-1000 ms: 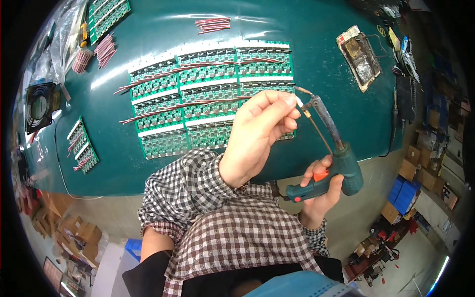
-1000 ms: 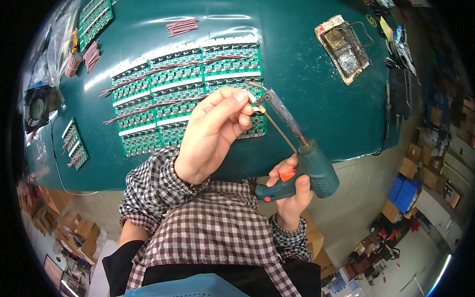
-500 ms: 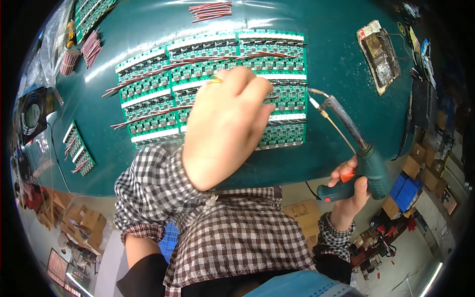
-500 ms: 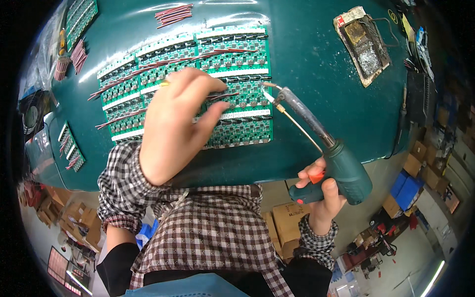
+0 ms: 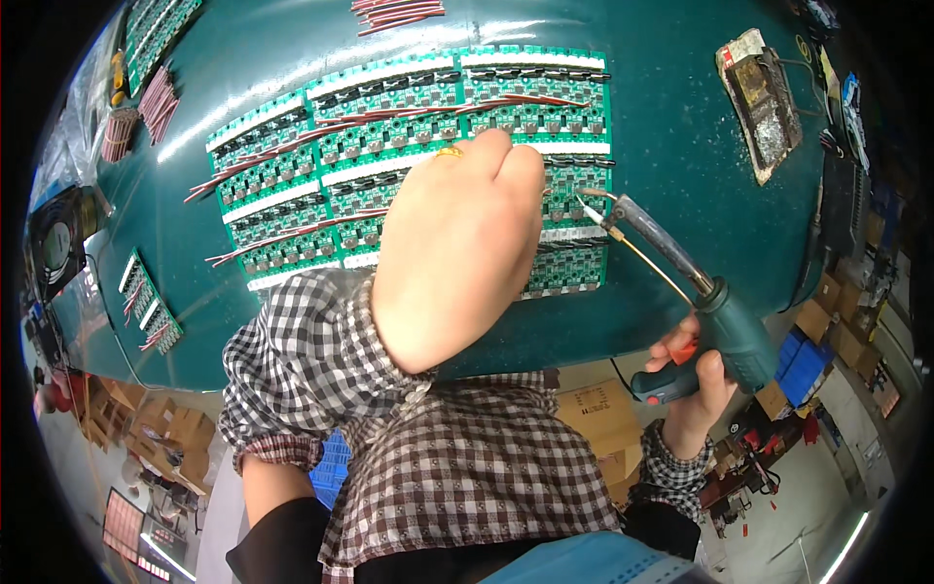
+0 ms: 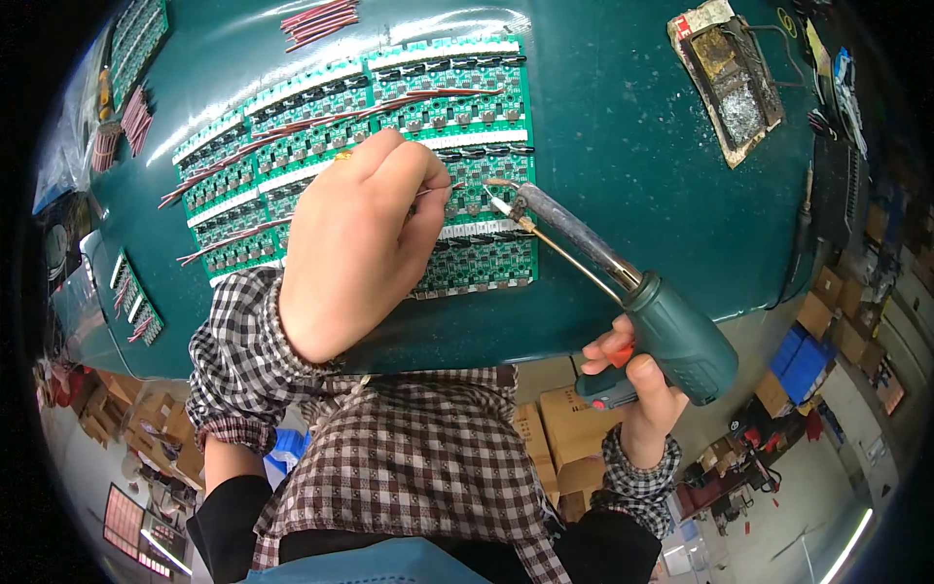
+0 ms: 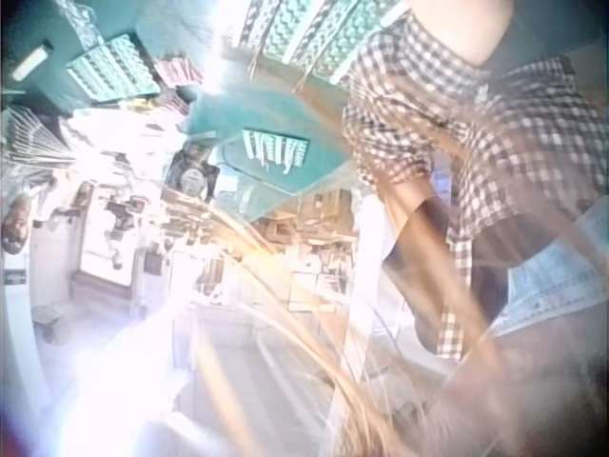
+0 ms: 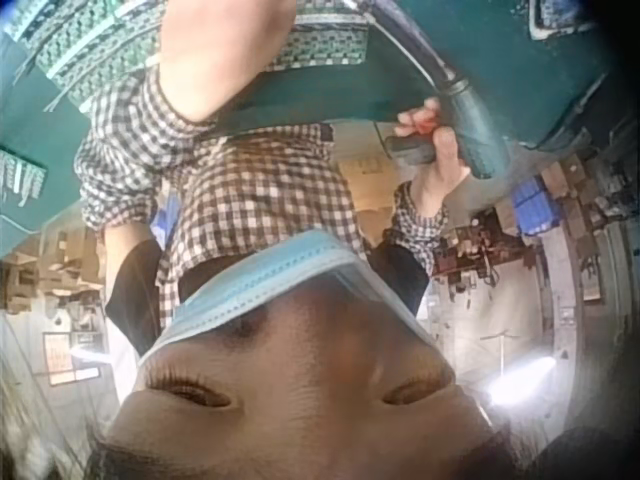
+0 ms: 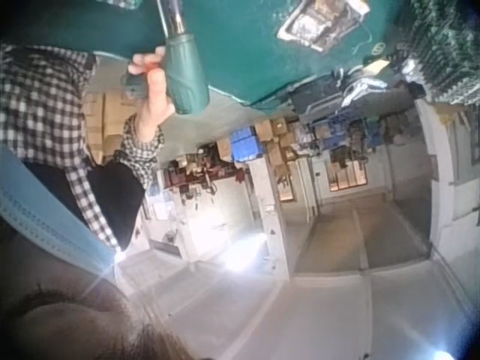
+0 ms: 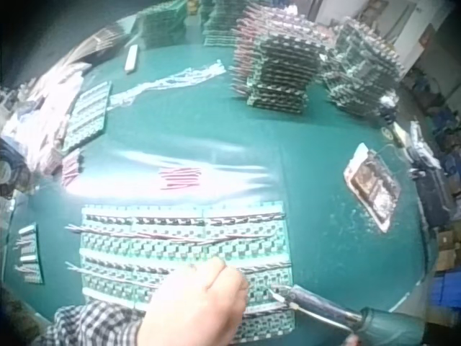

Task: The person uses a soldering iron to attach red and white wires to green circuit boards. They repeatedly heat the connection points and apply solder to secure the wires, occasionally lifting the boards to inspect the joints before placing them back on the table.

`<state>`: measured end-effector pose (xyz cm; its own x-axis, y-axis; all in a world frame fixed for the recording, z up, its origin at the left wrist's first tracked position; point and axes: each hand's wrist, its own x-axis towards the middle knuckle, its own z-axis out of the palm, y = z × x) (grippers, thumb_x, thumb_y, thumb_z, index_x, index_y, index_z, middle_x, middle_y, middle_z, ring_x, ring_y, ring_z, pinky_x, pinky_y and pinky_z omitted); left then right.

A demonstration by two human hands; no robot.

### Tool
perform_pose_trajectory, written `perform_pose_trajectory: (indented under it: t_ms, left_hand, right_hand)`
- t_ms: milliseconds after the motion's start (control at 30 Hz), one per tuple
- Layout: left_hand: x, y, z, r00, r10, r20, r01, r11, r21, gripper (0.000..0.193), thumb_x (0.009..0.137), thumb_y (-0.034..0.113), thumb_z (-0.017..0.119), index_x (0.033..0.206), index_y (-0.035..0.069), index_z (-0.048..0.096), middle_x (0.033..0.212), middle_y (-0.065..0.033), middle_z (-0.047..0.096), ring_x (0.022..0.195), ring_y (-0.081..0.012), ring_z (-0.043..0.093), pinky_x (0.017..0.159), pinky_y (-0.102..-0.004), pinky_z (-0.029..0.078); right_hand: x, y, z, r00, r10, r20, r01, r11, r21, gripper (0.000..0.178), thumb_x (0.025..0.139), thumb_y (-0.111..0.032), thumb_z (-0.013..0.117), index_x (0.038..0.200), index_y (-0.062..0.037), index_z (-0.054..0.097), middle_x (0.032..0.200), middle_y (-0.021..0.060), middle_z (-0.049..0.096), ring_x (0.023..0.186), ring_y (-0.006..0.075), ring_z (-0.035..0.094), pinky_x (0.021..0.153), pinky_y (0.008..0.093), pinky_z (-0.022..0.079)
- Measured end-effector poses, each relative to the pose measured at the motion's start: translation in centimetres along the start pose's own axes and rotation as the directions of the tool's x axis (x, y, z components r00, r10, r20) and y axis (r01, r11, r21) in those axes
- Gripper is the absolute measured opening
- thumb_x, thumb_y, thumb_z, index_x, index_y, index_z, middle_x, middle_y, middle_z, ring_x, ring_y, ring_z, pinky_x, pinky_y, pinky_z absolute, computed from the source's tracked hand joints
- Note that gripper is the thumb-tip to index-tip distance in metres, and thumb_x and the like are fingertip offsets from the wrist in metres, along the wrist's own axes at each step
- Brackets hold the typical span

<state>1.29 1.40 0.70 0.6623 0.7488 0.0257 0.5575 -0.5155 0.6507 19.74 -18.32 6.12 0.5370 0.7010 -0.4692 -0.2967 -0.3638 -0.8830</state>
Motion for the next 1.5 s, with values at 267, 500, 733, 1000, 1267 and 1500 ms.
perform_pose_trajectory:
  t_ms: [267,500,733,1000,1267,1500]
  left_hand:
    - [0.2,0.0,0.1,0.999,-0.042,-0.022,0.041,0.997,-0.058,0.012,0.072,0.003,0.066,0.079,0.006,0.056,0.075,-0.0087,0.055,0.069,-0.0293,0.056,0.060,-0.0379,0.044]
    - [0.3,-0.1,0.3,1.000,-0.001,-0.001,0.001,1.000,-0.022,0.011,0.072,0.003,0.065,0.079,0.006,0.056,0.075,-0.0085,0.055,0.070,-0.0292,0.056,0.061,-0.0382,0.044]
    - [0.5,-0.2,0.5,1.000,0.011,0.012,-0.010,0.999,-0.035,0.011,0.072,0.003,0.064,0.078,0.005,0.055,0.075,-0.0089,0.055,0.070,-0.0294,0.056,0.061,-0.0384,0.044]
    - [0.7,-0.4,0.6,0.999,0.024,-0.022,-0.026,0.996,-0.087,0.013,0.070,0.001,0.065,0.075,0.005,0.054,0.072,-0.0093,0.055,0.066,-0.0295,0.056,0.059,-0.0374,0.044]
    - [0.7,-0.4,0.7,0.999,0.031,-0.029,-0.033,0.996,-0.082,0.013,0.069,0.000,0.065,0.075,0.005,0.054,0.073,-0.0093,0.055,0.067,-0.0290,0.056,0.059,-0.0370,0.044]
    - [0.7,-0.4,0.6,0.999,0.026,-0.025,-0.028,0.996,-0.084,0.013,0.069,0.000,0.065,0.075,0.005,0.054,0.072,-0.0094,0.054,0.066,-0.0288,0.056,0.058,-0.0369,0.044]
  right_hand:
    - [0.2,-0.1,0.6,0.999,0.036,-0.001,-0.036,0.998,-0.048,0.045,0.082,-0.022,0.066,0.108,0.0135,0.056,0.080,0.0160,0.064,0.070,0.0256,0.066,0.061,0.0354,0.057]
    - [0.2,0.0,0.9,0.998,0.056,-0.010,-0.056,0.998,-0.018,0.044,0.081,-0.020,0.065,0.109,0.0123,0.056,0.077,0.0145,0.063,0.067,0.0242,0.065,0.061,0.0349,0.056]
    - [0.2,0.0,1.0,0.999,0.042,0.007,-0.042,0.999,-0.027,0.041,0.082,-0.017,0.064,0.109,0.0122,0.056,0.079,0.0143,0.063,0.068,0.0232,0.064,0.062,0.0349,0.055]
    - [0.1,-0.1,1.1,1.000,0.009,0.011,-0.008,0.997,-0.082,0.039,0.081,-0.015,0.063,0.109,0.0118,0.056,0.079,0.0134,0.063,0.067,0.0228,0.064,0.063,0.0343,0.056]
    - [0.0,0.0,1.0,1.000,0.017,-0.011,-0.018,0.993,-0.121,0.040,0.079,-0.016,0.064,0.107,0.0117,0.057,0.079,0.0126,0.064,0.067,0.0225,0.065,0.063,0.0338,0.056]
    - [0.0,0.0,1.0,1.000,0.023,0.000,-0.023,0.994,-0.102,0.040,0.079,-0.015,0.064,0.108,0.0119,0.057,0.080,0.0130,0.064,0.067,0.0228,0.065,0.063,0.0336,0.056]
